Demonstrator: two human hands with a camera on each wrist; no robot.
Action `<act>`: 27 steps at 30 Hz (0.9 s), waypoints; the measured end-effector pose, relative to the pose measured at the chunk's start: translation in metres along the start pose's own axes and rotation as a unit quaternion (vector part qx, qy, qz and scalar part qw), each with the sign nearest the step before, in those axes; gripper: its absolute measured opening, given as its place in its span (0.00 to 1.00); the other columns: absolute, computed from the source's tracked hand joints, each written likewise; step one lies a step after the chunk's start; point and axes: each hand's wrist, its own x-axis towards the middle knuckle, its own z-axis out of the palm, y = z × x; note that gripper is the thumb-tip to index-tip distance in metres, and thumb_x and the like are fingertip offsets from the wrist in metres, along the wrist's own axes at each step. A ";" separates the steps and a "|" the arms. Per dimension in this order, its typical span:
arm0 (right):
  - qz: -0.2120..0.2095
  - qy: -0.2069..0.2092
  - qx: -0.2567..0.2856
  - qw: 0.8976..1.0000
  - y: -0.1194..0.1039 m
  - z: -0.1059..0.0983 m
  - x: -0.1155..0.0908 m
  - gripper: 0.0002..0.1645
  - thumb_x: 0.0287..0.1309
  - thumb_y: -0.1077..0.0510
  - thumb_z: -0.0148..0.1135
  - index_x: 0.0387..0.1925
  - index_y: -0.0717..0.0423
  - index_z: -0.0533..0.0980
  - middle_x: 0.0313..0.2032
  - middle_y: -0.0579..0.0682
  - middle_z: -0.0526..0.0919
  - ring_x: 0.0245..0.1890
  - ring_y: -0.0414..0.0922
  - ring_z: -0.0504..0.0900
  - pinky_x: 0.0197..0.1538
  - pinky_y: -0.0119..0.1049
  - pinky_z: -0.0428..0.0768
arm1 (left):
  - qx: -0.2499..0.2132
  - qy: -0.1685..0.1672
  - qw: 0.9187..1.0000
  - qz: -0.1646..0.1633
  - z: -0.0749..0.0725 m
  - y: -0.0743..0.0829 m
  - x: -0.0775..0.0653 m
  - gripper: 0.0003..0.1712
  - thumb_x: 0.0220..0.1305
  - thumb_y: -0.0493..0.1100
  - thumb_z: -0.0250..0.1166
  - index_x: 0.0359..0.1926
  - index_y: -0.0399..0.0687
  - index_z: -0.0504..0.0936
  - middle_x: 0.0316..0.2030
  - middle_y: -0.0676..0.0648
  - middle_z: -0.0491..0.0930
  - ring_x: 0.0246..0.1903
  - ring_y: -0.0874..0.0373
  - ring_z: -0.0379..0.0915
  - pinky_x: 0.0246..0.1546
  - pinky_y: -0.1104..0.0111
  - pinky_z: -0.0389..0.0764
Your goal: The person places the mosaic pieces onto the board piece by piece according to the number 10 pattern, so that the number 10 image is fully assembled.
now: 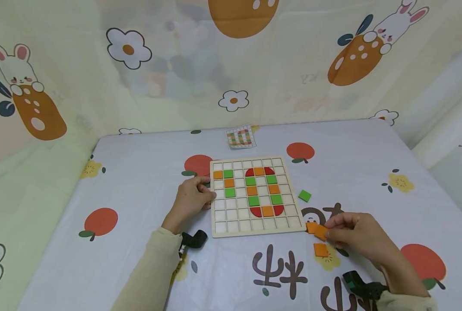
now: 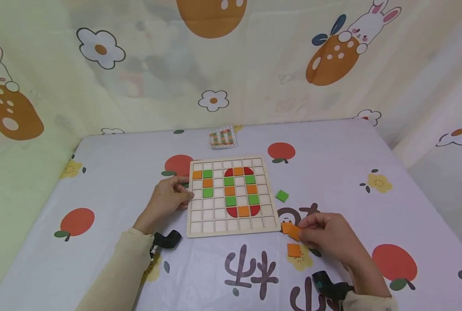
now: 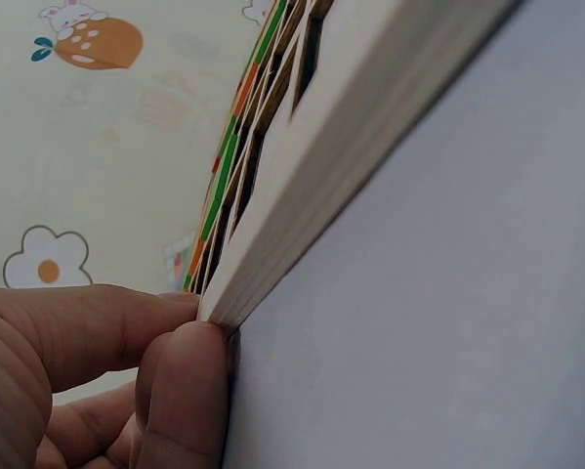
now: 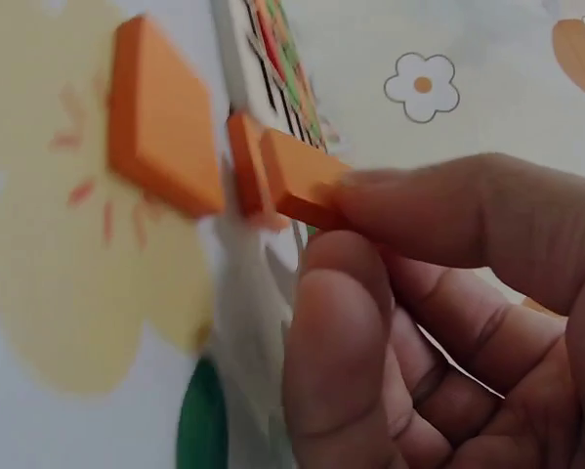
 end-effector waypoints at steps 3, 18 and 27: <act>-0.004 -0.006 0.038 0.999 -0.007 0.002 0.004 0.16 0.64 0.60 0.70 0.48 0.68 0.82 0.35 0.51 0.87 0.29 0.47 0.83 0.36 0.35 0.86 | 0.000 0.001 1.000 -0.001 -0.001 0.001 0.000 0.28 0.63 0.32 0.73 0.64 0.37 0.79 0.31 0.44 0.80 0.21 0.59 0.79 0.26 0.71 0.86; -0.039 -0.040 0.115 0.992 -0.042 0.029 0.027 0.16 0.68 0.61 0.67 0.49 0.71 0.80 0.34 0.56 0.87 0.30 0.48 0.85 0.39 0.35 0.88 | -0.006 -0.004 1.000 -0.001 0.001 0.000 0.000 0.29 0.62 0.31 0.73 0.64 0.36 0.79 0.31 0.45 0.80 0.20 0.60 0.79 0.24 0.72 0.84; -0.052 -0.059 0.119 0.990 -0.070 0.047 0.044 0.15 0.68 0.60 0.68 0.49 0.69 0.81 0.36 0.54 0.87 0.32 0.47 0.85 0.40 0.34 0.89 | -0.008 0.001 1.000 -0.005 0.000 0.001 -0.001 0.28 0.63 0.31 0.72 0.65 0.37 0.79 0.31 0.45 0.80 0.22 0.60 0.78 0.26 0.71 0.86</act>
